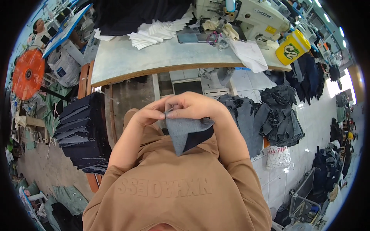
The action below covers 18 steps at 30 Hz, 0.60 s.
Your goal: Inspecting and stacking fabric pieces at a workstation in a garment factory.
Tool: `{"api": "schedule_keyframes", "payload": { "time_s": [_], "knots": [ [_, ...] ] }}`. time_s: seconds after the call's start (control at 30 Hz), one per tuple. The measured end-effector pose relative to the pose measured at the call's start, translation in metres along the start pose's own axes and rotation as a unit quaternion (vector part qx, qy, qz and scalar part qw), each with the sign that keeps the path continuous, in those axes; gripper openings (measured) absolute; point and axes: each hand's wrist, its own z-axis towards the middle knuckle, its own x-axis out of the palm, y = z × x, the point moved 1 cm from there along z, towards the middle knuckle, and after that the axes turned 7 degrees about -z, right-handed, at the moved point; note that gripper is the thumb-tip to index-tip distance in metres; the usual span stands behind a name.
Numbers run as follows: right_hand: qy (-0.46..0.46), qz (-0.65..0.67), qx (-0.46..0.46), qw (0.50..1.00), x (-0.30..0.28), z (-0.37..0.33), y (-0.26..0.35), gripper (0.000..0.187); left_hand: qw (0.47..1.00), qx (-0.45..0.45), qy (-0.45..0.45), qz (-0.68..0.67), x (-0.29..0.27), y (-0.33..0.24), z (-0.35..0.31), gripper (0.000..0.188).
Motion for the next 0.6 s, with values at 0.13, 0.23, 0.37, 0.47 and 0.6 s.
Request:
{"api": "schedule_keyframes", "payload": {
  "time_s": [0.13, 0.23, 0.37, 0.47, 0.6],
  "knots": [
    [-0.036, -0.025, -0.002, 0.999, -0.011, -0.01, 0.006, 0.023, 0.993, -0.1, 0.015, 0.069, 0.019, -0.001, 0.0, 0.055],
    [-0.005, -0.016, 0.027, 0.999, -0.011, -0.015, 0.002, 0.025, 0.969, 0.113, -0.033, 0.218, 0.025, -0.011, 0.002, 0.044],
    [0.0, 0.138, -0.008, 0.99, -0.009, -0.024, -0.011, 0.031, 0.996, 0.01, -0.067, 0.059, 0.007, -0.026, -0.017, 0.042],
    [-0.006, 0.213, 0.037, 0.976, -0.004, -0.025, -0.022, 0.029, 0.989, -0.066, -0.004, 0.133, -0.001, -0.029, -0.024, 0.034],
    [0.005, 0.214, -0.002, 0.977, 0.008, -0.023, -0.026, 0.027, 0.98, -0.069, -0.037, 0.183, -0.008, -0.053, -0.03, 0.022]
  ]
}}
